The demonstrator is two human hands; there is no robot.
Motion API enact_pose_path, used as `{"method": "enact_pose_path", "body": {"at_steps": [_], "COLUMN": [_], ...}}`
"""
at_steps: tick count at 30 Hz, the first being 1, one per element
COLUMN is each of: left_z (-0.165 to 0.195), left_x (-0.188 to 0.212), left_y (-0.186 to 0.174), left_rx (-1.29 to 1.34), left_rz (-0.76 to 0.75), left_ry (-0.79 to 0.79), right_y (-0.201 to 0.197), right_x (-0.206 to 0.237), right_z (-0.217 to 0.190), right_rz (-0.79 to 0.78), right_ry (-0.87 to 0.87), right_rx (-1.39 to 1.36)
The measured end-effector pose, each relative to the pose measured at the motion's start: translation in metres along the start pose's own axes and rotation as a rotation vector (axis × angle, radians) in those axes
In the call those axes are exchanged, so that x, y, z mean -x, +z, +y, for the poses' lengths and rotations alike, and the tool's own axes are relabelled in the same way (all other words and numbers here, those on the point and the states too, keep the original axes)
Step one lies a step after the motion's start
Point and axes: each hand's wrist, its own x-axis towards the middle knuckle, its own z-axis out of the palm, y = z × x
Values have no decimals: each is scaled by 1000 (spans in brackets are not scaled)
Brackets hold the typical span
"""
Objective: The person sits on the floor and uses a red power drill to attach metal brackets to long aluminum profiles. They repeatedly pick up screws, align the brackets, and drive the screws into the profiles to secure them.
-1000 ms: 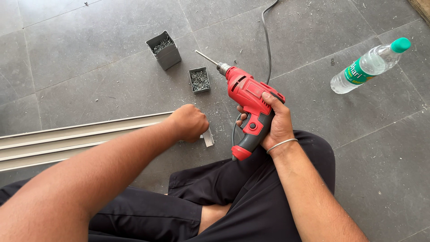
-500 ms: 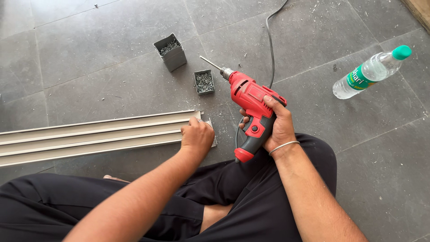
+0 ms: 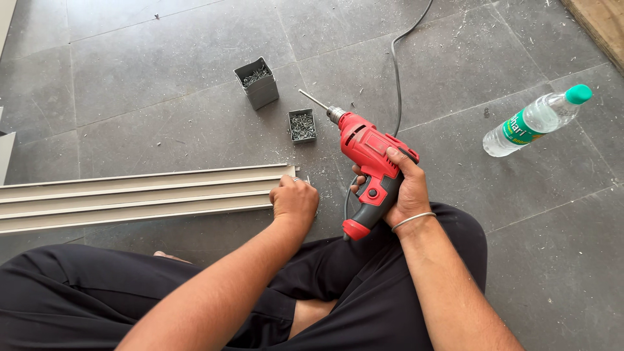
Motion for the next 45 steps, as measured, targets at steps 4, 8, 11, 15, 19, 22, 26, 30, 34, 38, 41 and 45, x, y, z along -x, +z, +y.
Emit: {"method": "enact_pose_path", "body": {"at_steps": [4, 8, 11, 15, 19, 22, 26, 30, 34, 38, 41, 45], "left_z": [-2, 1, 5, 4, 0, -8, -18, -22, -16, -7, -1, 5], "left_x": [4, 9, 11, 9, 5, 11, 25, 46, 65, 63, 63, 63], "left_y": [-2, 11, 24, 32, 21, 9, -5, -13, -16, -20, -23, -25], "left_rx": [69, -90, -267, -424, -267, 21, 265, 418, 570, 705, 727, 741], "left_rz": [-29, 93, 165, 118, 9, -27, 16, 59, 192, 180, 150, 156], "left_ry": [-44, -20, 36, 141, 87, -48, -238, -459, -628, -796, -846, -944], "right_y": [1, 0, -1, -2, -1, 1, 1, 0, 0, 0, 0, -1], "right_x": [0, -1, -1, -1, 0, 0, -1, -1, -1, -1, -1, -1], "right_z": [1, 1, 2, 1, 0, 1, 1, 2, 2, 3, 3, 4], "right_rz": [6, -13, -23, -28, -26, -18, -18, -17, -13, -27, -11, -21], "right_ry": [1, -6, -1, -8, 3, -10, 3, 9, 9, 6, 17, 1], "right_rx": [7, 17, 6, 9, 1, -1, 7, 16, 21, 17, 24, 29]}}
